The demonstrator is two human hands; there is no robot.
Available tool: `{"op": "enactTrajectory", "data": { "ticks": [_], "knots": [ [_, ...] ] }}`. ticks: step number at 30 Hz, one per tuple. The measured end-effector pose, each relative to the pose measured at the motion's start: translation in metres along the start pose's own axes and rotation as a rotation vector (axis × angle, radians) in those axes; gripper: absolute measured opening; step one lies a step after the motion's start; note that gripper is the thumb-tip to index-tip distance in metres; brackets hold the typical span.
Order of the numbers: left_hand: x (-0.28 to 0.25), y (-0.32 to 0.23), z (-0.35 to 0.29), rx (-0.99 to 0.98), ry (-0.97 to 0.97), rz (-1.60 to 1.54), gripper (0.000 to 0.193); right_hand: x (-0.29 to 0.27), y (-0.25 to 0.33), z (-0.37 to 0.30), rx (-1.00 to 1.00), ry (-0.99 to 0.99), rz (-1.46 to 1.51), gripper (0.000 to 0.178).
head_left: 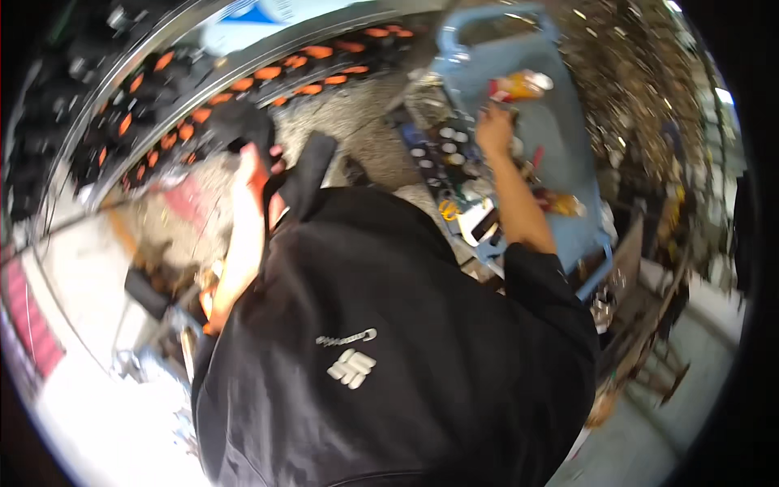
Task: Marking shoe components with an applicator and organizing them on storage racks.
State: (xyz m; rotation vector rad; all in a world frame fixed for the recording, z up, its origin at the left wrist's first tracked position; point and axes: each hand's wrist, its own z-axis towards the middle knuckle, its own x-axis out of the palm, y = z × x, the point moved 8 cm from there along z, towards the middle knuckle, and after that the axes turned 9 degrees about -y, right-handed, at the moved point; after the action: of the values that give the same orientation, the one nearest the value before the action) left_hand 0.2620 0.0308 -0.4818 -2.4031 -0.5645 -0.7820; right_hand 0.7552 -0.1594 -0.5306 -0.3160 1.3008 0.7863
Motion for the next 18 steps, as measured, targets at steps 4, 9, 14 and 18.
{"op": "enactTrajectory", "data": {
  "ticks": [4, 9, 14, 18],
  "knots": [
    [0.019, 0.01, 0.018, -0.26, 0.235, -0.137, 0.041, 0.033, -0.02, 0.01, -0.189, -0.019, -0.08, 0.029],
    [0.0, -0.026, 0.009, -0.333, 0.495, -0.338, 0.043, -0.001, 0.079, 0.002, -0.196, -0.022, 0.41, 0.02],
    [-0.024, -0.042, -0.016, -0.297, 0.555, -0.421, 0.039, -0.096, 0.303, -0.057, 0.053, 0.423, 1.185, 0.015],
    [-0.03, -0.055, -0.032, -0.141, 0.405, -0.364, 0.034, -0.194, 0.47, -0.143, -0.975, 0.659, 1.156, 0.018]
  ]
}}
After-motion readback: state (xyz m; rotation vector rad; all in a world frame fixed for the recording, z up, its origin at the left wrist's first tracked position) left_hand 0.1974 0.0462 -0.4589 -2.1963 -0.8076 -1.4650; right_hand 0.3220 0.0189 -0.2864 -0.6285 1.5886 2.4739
